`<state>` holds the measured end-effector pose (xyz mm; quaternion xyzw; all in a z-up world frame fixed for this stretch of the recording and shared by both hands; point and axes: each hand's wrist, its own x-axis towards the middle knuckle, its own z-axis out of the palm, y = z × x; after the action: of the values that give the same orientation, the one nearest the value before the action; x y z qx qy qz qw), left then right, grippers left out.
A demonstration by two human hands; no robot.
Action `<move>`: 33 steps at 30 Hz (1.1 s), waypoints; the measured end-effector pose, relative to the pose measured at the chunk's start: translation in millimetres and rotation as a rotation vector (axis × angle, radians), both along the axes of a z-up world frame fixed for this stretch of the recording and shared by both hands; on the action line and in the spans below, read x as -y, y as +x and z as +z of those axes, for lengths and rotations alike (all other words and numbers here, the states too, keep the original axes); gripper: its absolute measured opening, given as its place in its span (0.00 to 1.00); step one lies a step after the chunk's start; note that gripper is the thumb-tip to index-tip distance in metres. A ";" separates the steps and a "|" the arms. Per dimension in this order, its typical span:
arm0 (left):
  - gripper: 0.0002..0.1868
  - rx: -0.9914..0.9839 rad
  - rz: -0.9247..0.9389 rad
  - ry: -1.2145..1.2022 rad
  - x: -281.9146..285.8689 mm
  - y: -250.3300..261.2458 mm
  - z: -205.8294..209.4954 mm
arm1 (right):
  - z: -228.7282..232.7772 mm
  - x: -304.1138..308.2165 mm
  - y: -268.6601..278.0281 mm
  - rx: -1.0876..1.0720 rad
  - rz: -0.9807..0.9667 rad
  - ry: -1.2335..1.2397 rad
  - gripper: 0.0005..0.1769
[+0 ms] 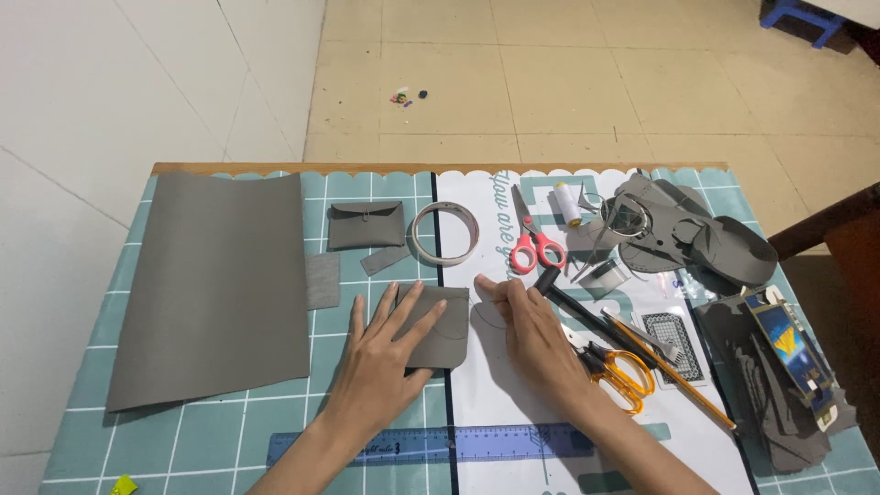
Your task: Hand-sewing a small grey leather pouch using a needle and thread on a workshop table.
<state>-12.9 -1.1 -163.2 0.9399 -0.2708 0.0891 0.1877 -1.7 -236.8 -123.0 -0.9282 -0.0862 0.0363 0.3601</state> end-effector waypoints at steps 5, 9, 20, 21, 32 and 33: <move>0.51 0.004 0.004 0.022 -0.5 1.3 -1.5 | 1.8 -0.7 0.3 -0.003 -0.012 0.030 0.09; 0.50 -0.005 -0.003 0.005 -0.3 1.3 -0.8 | -3.2 1.0 1.7 0.021 -0.009 0.027 0.09; 0.49 -0.008 0.000 -0.019 -0.6 1.0 -1.9 | -1.7 0.9 -1.6 0.104 0.034 0.065 0.07; 0.49 0.001 -0.012 -0.032 -0.8 0.8 -0.9 | -2.3 1.3 -1.6 0.116 0.041 0.066 0.07; 0.43 -0.156 0.090 -0.049 8.5 -2.8 24.1 | 5.9 -12.1 -2.3 0.199 -0.073 -0.047 0.11; 0.43 -0.152 0.092 -0.047 8.5 -2.4 23.1 | 4.8 -11.7 -1.8 0.207 -0.077 -0.048 0.11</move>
<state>-15.3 -9.6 -140.1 0.9508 -0.2104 0.0324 0.2252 -3.5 -225.1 -118.2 -0.9379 -0.0861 -0.0715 0.3283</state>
